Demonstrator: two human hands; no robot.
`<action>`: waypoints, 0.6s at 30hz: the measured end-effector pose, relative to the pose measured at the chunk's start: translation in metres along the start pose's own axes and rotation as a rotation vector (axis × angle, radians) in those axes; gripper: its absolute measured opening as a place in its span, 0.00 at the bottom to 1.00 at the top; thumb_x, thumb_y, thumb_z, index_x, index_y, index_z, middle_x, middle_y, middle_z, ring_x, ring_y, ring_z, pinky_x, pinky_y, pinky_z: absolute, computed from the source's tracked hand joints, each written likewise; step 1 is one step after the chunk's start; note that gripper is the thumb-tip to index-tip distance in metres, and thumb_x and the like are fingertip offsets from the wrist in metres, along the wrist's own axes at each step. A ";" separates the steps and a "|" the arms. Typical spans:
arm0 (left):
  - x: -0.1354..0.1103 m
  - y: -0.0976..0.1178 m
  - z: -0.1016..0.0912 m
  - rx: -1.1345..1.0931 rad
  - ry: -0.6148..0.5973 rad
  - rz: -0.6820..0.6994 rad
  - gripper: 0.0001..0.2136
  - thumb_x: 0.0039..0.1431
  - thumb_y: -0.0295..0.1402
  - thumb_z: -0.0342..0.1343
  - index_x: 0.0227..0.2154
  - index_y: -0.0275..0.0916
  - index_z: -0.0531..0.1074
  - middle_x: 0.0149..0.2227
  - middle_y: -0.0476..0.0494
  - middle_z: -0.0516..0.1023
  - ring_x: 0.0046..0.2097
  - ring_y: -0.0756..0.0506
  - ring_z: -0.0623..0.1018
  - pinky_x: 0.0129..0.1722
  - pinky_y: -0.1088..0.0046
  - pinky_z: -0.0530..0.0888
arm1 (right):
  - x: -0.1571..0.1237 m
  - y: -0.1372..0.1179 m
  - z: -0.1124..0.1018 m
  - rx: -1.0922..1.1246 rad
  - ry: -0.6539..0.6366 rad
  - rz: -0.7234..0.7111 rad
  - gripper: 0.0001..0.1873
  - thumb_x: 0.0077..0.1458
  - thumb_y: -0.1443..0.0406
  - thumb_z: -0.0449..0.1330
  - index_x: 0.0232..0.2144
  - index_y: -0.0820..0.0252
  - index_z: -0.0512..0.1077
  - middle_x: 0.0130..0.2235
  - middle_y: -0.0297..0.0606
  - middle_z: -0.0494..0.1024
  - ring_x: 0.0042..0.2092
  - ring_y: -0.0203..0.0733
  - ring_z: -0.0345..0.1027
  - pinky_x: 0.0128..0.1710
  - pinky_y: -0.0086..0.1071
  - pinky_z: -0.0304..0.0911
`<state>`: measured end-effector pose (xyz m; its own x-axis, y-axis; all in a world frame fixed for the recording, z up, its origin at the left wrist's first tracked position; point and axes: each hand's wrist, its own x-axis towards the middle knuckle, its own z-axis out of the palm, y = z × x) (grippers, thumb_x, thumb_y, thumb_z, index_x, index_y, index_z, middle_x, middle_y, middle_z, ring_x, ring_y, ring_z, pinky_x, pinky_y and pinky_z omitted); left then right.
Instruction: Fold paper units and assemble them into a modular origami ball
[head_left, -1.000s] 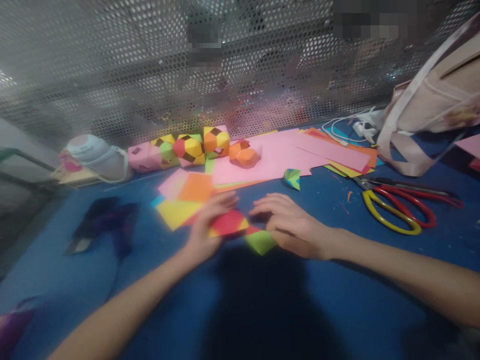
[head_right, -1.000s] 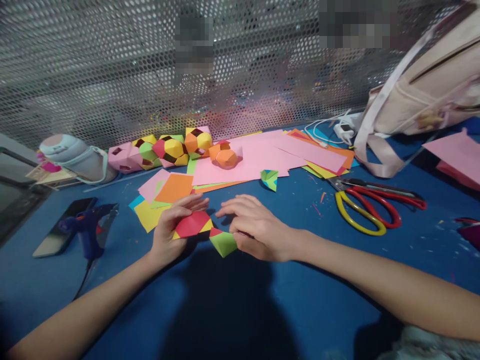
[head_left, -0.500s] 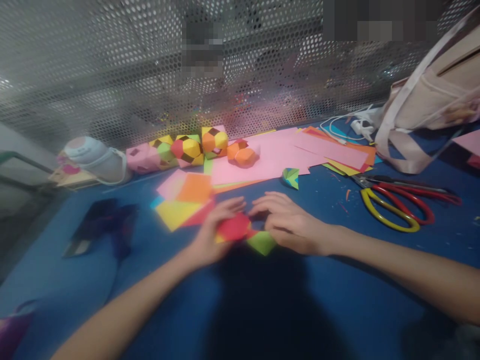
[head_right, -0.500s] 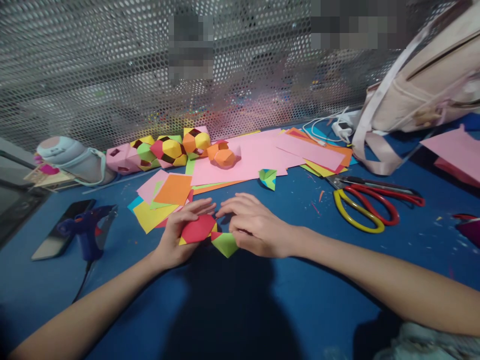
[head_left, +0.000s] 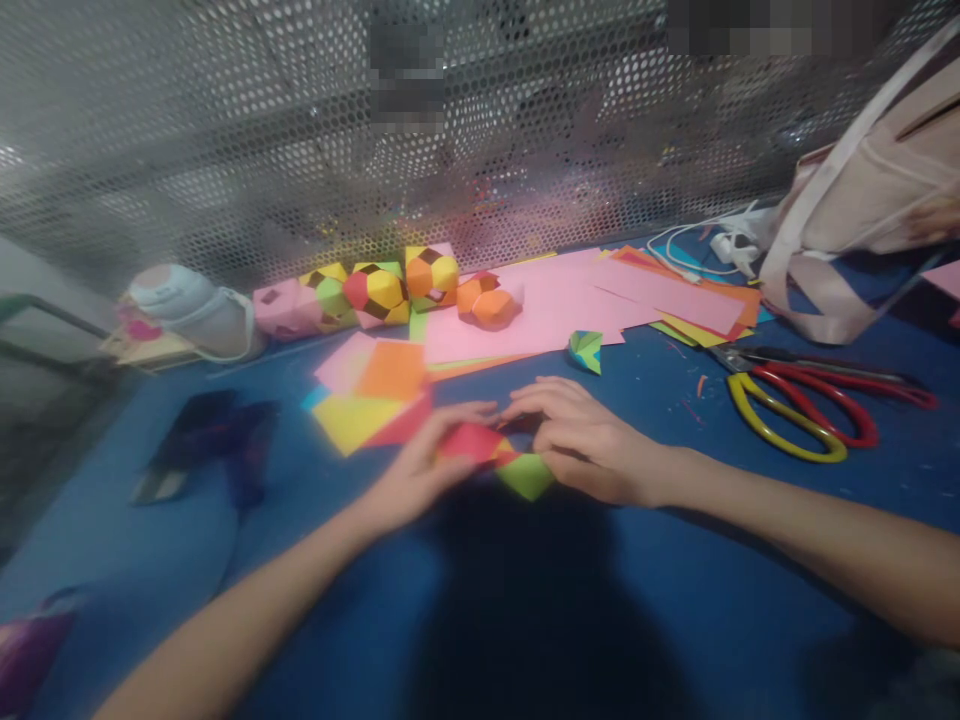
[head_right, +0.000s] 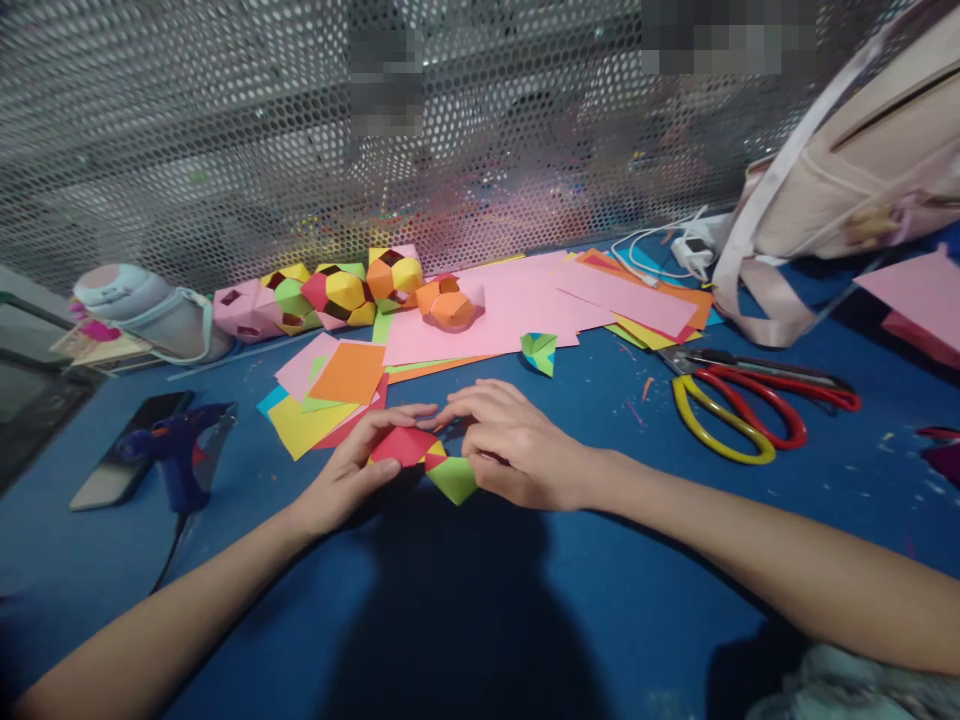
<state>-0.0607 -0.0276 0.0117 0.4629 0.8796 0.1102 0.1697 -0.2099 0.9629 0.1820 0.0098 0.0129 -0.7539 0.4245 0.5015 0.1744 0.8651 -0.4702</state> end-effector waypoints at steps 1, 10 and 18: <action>0.001 0.001 0.000 -0.014 0.011 -0.008 0.15 0.59 0.37 0.55 0.48 0.45 0.67 0.57 0.40 0.66 0.61 0.39 0.64 0.60 0.55 0.58 | 0.000 0.000 0.000 0.002 -0.002 0.006 0.09 0.57 0.70 0.50 0.26 0.58 0.65 0.50 0.46 0.72 0.57 0.46 0.59 0.57 0.50 0.53; 0.008 -0.005 -0.003 -0.323 0.148 -0.104 0.10 0.48 0.31 0.65 0.32 0.39 0.71 0.45 0.42 0.75 0.49 0.44 0.73 0.49 0.66 0.69 | -0.001 0.003 -0.001 0.037 -0.019 0.039 0.09 0.57 0.71 0.50 0.26 0.58 0.64 0.50 0.45 0.72 0.58 0.46 0.58 0.58 0.51 0.50; 0.007 0.008 -0.005 -0.566 0.112 -0.131 0.10 0.45 0.31 0.67 0.27 0.38 0.70 0.42 0.45 0.75 0.43 0.47 0.75 0.35 0.76 0.72 | 0.000 0.003 -0.002 0.060 -0.030 0.048 0.09 0.57 0.71 0.50 0.26 0.58 0.64 0.50 0.45 0.72 0.58 0.46 0.58 0.58 0.50 0.50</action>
<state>-0.0606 -0.0210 0.0216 0.3697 0.9289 -0.0227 -0.2852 0.1367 0.9487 0.1839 0.0126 0.0133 -0.7642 0.4563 0.4559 0.1729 0.8259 -0.5367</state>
